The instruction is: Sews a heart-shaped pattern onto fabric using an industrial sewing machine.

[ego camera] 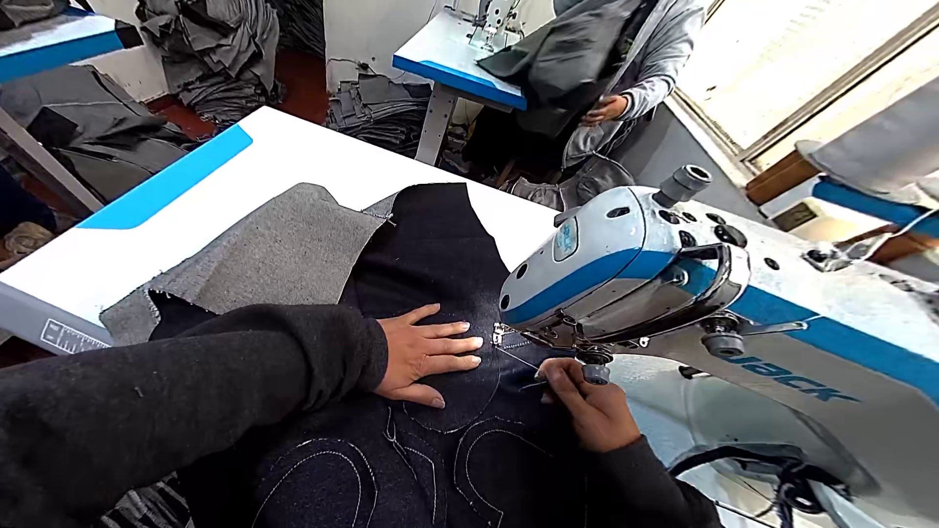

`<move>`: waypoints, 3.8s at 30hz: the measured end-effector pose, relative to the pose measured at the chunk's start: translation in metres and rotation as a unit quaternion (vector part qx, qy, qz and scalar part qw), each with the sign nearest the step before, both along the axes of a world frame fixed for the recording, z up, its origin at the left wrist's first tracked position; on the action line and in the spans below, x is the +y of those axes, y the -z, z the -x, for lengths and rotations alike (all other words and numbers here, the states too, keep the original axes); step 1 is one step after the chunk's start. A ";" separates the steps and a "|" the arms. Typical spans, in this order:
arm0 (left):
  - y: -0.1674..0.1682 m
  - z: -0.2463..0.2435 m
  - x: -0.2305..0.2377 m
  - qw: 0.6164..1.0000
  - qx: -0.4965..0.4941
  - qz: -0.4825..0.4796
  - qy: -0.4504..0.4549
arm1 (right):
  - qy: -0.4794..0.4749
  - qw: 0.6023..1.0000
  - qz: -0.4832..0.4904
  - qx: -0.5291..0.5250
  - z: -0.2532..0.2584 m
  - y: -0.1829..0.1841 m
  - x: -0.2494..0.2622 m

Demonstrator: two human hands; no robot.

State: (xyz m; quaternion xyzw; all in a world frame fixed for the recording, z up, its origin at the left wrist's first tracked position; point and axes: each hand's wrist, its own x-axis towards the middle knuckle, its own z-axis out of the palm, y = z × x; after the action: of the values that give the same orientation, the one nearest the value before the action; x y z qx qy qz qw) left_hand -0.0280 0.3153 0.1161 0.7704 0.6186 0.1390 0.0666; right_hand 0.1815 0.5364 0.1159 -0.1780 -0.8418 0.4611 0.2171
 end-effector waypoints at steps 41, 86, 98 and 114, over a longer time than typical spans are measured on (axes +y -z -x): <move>0.002 0.006 0.004 1.000 0.011 0.002 -0.011 | -0.083 0.891 -0.447 0.002 -0.033 0.031 -0.103; -0.012 0.010 0.036 0.991 0.070 0.017 -0.113 | -0.102 0.927 -0.355 -0.067 -0.019 -0.034 -0.049; -0.016 -0.014 0.034 0.983 0.029 0.051 -0.174 | -0.088 0.907 -0.411 0.024 -0.011 0.031 -0.088; -0.058 0.032 0.061 0.982 0.179 0.011 0.057 | 0.019 0.923 -0.376 -0.073 0.012 0.013 -0.136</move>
State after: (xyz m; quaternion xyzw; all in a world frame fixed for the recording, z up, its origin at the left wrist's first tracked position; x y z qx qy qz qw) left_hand -0.0597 0.3762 0.1739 0.8162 0.5769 -0.0117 -0.0292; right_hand 0.1691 0.4002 0.1032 -0.1326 -0.9633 0.0919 0.2145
